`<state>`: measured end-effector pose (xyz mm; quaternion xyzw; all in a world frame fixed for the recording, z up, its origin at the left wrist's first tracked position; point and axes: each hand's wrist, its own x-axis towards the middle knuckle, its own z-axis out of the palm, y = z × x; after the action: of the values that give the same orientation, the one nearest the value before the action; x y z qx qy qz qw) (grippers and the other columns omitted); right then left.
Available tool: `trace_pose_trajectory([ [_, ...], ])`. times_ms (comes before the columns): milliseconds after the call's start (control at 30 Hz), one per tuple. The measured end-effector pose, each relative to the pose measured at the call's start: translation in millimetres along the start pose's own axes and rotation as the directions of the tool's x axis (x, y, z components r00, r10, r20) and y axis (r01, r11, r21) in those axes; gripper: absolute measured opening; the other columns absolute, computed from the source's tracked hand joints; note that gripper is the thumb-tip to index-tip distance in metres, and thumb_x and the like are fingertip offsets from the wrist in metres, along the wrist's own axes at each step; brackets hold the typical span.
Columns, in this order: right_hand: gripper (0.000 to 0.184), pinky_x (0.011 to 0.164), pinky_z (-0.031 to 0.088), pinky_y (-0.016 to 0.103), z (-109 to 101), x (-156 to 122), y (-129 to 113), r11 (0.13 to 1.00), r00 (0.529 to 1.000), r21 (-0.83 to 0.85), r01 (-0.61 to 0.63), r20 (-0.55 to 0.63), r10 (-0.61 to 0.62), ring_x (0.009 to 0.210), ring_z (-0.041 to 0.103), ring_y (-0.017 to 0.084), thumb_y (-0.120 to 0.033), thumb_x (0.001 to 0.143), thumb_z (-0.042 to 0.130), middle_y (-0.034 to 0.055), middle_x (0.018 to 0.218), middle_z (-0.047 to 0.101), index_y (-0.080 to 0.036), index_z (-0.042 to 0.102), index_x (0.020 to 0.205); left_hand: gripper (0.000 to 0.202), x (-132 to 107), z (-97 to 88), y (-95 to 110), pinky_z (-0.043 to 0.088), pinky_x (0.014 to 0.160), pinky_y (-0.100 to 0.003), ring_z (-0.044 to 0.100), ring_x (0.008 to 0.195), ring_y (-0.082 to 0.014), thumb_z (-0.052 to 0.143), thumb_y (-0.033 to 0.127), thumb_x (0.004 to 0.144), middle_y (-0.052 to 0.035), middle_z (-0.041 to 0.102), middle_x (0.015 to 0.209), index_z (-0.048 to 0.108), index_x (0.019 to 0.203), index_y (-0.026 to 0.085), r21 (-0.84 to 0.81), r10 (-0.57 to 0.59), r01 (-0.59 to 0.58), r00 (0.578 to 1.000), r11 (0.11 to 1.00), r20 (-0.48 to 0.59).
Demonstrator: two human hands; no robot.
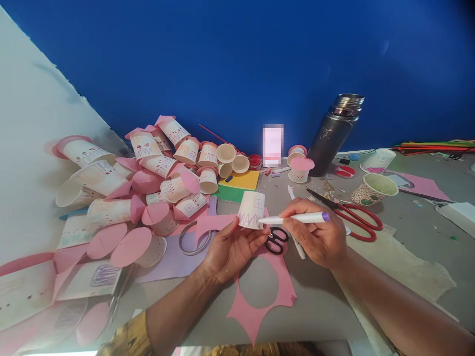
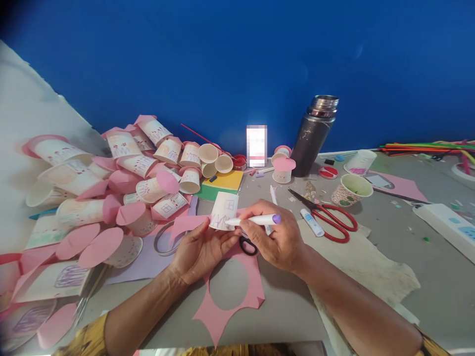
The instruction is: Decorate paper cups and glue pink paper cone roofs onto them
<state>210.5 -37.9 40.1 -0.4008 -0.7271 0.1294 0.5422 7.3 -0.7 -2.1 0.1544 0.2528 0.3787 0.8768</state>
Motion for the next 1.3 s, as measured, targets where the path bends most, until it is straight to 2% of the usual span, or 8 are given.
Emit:
trace_pose_trajectory([
  [300, 0.01, 0.058, 0.05, 0.026, -9, 8, 25, 0.97, 0.973, -0.198, -0.139, -0.207, 0.098, 0.058, 0.066, 0.014, -0.028, 0.097, 0.061, -0.0001, 0.076, 0.072, -0.022, 0.069, 0.098, 0.038, 0, 1.5, 5, 0.057, 0.096, -0.037, 0.075, 0.102, -0.0291, 0.057, 0.034, 0.099, -0.0203, 0.076, 0.111, 0.065, 0.12, 0.004, 0.0, 0.078, -0.078, 0.995, 0.997, -0.06],
  [433, 0.018, 0.083, 0.055, 0.034, -6, 10, 43, 0.921, 0.992, -0.369, -0.123, -0.019, 0.125, 0.093, 0.073, 0.023, -0.027, 0.094, 0.061, 0.0066, 0.103, 0.076, -0.022, 0.069, 0.11, 0.039, -2, 3.0, 10, 0.057, 0.096, -0.035, 0.075, 0.102, -0.0269, 0.061, 0.032, 0.096, -0.0212, 0.076, 0.112, 0.064, 0.122, 0.004, 0.004, 0.097, -0.097, 0.994, 0.995, -0.043],
  [533, 0.039, 0.092, 0.054, 0.039, -4, 7, 52, 0.867, 0.965, -0.487, -0.102, 0.165, 0.206, 0.11, 0.069, 0.028, -0.03, 0.091, 0.066, 0.009, 0.12, 0.072, -0.023, 0.063, 0.129, 0.039, -3, 3.7, 10, 0.056, 0.096, -0.037, 0.075, 0.103, -0.0285, 0.069, 0.033, 0.09, -0.021, 0.075, 0.113, 0.066, 0.117, 0.005, 0.04, 0.114, -0.113, 0.993, 0.993, -0.03],
  [667, 0.035, 0.097, 0.052, 0.043, -6, 5, 60, 0.763, 0.921, -0.643, -0.071, 0.252, 0.298, 0.117, 0.065, 0.032, -0.031, 0.095, 0.062, 0.0124, 0.123, 0.071, -0.02, 0.065, 0.128, 0.044, 0, 0.9, 6, 0.053, 0.1, -0.043, 0.072, 0.107, -0.0301, 0.082, 0.031, 0.079, -0.0166, 0.073, 0.118, 0.064, 0.114, 0.013, 0.231, 0.287, -0.268, 0.957, 0.935, -0.05],
  [800, 0.029, 0.099, 0.05, 0.044, -13, 6, 72, 0.639, 0.889, -0.769, -0.033, 0.27, 0.37, 0.116, 0.064, 0.034, -0.023, 0.099, 0.054, 0.0148, 0.119, 0.074, -0.017, 0.07, 0.123, 0.064, 3, -2.4, 5, 0.051, 0.099, -0.04, 0.067, 0.113, -0.0274, 0.091, 0.02, 0.067, -0.012, 0.069, 0.123, 0.055, 0.12, 0.02, 0.517, 0.544, -0.425, 0.833, 0.743, -0.098],
  [1000, 0.029, 0.094, 0.051, 0.044, -17, 4, 81, 0.59, 0.855, -0.807, -0.004, 0.303, 0.42, 0.108, 0.068, 0.035, -0.019, 0.097, 0.054, 0.0163, 0.112, 0.077, -0.014, 0.073, 0.119, 0.064, -2, -1.0, 2, 0.046, 0.101, -0.039, 0.061, 0.115, -0.027, 0.088, 0.013, 0.066, -0.0113, 0.062, 0.128, 0.06, 0.123, 0.022, 0.749, 0.756, -0.539, 0.65, 0.385, 0.079],
  [1167, 0.027, 0.094, 0.051, 0.046, -17, 3, 84, 0.604, 0.857, -0.797, -0.002, 0.31, 0.411, 0.105, 0.069, 0.035, -0.022, 0.097, 0.055, 0.0157, 0.108, 0.078, -0.016, 0.076, 0.113, 0.056, -3, -6.4, 2, 0.039, 0.11, -0.045, 0.051, 0.124, -0.0318, 0.08, 0.006, 0.068, -0.0123, 0.058, 0.124, 0.064, 0.12, 0.023, 0.807, 0.809, -0.585, 0.512, 0.085, 0.287],
  [1300, 0.027, 0.097, 0.05, 0.05, -15, 5, 79, 0.636, 0.883, -0.771, -0.031, 0.277, 0.379, 0.109, 0.067, 0.036, -0.025, 0.097, 0.055, 0.0177, 0.114, 0.076, -0.015, 0.076, 0.11, 0.058, -1, -14.5, 1, 0.037, 0.113, -0.048, 0.047, 0.13, -0.0327, 0.074, 0.007, 0.076, -0.0157, 0.055, 0.131, 0.058, 0.13, 0.023, 0.822, 0.778, -0.564, 0.479, -0.082, 0.406],
])
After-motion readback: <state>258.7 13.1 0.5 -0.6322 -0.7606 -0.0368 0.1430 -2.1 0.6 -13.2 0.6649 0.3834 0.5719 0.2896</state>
